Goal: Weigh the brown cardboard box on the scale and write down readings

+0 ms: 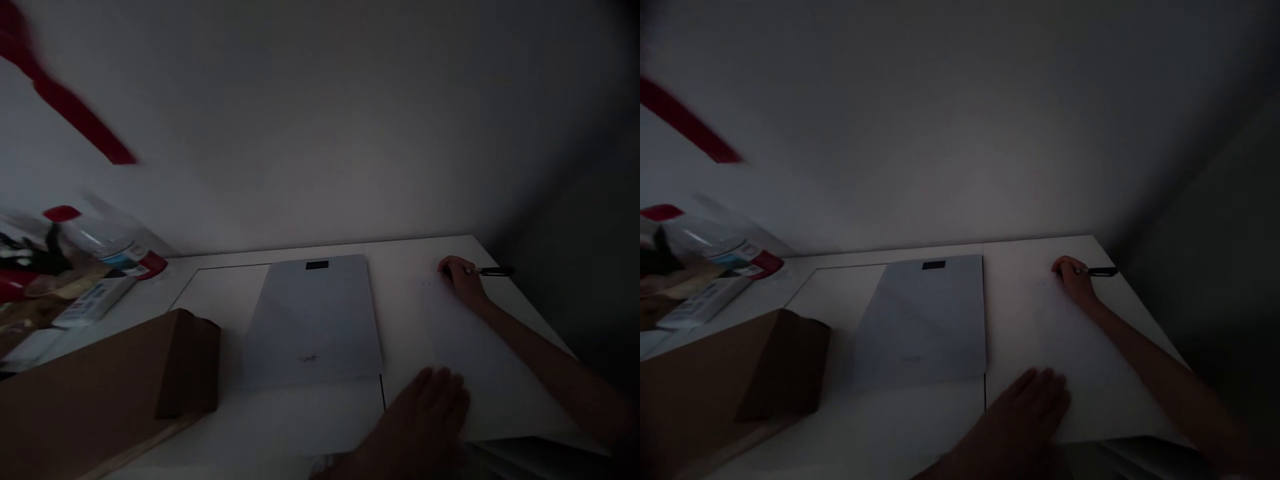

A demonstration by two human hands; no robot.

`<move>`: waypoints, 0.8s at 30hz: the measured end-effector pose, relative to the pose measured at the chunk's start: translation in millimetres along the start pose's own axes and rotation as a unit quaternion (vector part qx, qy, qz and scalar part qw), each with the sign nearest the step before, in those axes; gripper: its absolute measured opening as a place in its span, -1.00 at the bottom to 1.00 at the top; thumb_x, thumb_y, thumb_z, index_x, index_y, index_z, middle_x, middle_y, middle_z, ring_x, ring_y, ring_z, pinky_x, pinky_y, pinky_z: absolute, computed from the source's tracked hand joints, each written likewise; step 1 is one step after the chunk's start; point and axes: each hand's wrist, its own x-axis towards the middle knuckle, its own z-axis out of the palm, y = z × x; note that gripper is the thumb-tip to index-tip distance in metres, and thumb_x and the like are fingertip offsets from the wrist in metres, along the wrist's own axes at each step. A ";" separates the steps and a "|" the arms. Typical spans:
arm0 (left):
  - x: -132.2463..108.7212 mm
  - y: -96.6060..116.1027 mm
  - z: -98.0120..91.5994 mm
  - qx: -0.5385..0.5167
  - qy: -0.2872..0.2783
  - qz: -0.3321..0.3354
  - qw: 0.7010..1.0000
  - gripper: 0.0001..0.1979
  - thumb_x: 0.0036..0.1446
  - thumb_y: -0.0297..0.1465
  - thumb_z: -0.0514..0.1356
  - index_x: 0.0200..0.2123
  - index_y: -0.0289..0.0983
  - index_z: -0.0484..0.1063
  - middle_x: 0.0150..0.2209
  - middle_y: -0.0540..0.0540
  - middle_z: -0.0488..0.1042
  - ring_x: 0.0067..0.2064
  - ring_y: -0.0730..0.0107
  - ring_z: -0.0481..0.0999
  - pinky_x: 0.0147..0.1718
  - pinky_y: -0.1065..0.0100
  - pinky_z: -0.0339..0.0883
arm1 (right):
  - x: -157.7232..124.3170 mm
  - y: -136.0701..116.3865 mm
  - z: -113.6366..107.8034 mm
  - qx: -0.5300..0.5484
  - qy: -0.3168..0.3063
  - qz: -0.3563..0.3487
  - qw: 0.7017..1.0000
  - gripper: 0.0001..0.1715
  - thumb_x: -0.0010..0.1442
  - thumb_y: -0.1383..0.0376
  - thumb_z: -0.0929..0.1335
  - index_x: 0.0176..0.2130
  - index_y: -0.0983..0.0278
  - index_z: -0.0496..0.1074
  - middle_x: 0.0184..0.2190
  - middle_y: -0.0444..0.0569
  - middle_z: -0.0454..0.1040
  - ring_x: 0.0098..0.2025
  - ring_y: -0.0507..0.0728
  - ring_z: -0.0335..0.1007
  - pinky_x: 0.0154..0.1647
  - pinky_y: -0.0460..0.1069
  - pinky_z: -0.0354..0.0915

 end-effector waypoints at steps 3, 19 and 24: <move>1.2 -2.2 -2.5 0.001 -0.010 0.005 1.000 -0.41 0.43 -0.12 -0.19 0.30 -0.33 0.23 0.33 -0.08 0.28 0.32 0.22 0.21 0.33 0.21 -0.03 | -0.3 6.8 3.8 0.026 0.013 0.020 0.999 -0.71 0.10 0.09 0.17 -0.49 0.20 0.28 -0.60 -0.12 0.27 -0.50 0.11 0.25 -0.52 -0.05 0.15; -0.6 -0.9 9.8 0.013 0.027 0.009 1.000 -0.49 0.41 -0.19 -0.09 0.28 -0.30 0.28 0.31 -0.05 0.32 0.31 0.22 0.23 0.32 0.20 0.03 | -5.3 15.8 12.3 0.047 0.023 0.031 0.998 -0.62 0.03 0.06 0.32 -0.60 0.19 0.12 -0.62 -0.18 0.15 -0.52 0.06 0.13 -0.49 -0.05 0.08; -1.3 0.7 12.5 0.013 0.033 0.005 0.999 -0.47 0.41 -0.15 -0.10 0.27 -0.31 0.29 0.32 -0.07 0.31 0.31 0.20 0.23 0.32 0.18 0.02 | -5.5 14.6 12.1 0.040 0.020 0.026 0.999 -0.62 0.04 0.06 0.33 -0.59 0.18 0.13 -0.63 -0.17 0.16 -0.54 0.07 0.13 -0.52 -0.04 0.07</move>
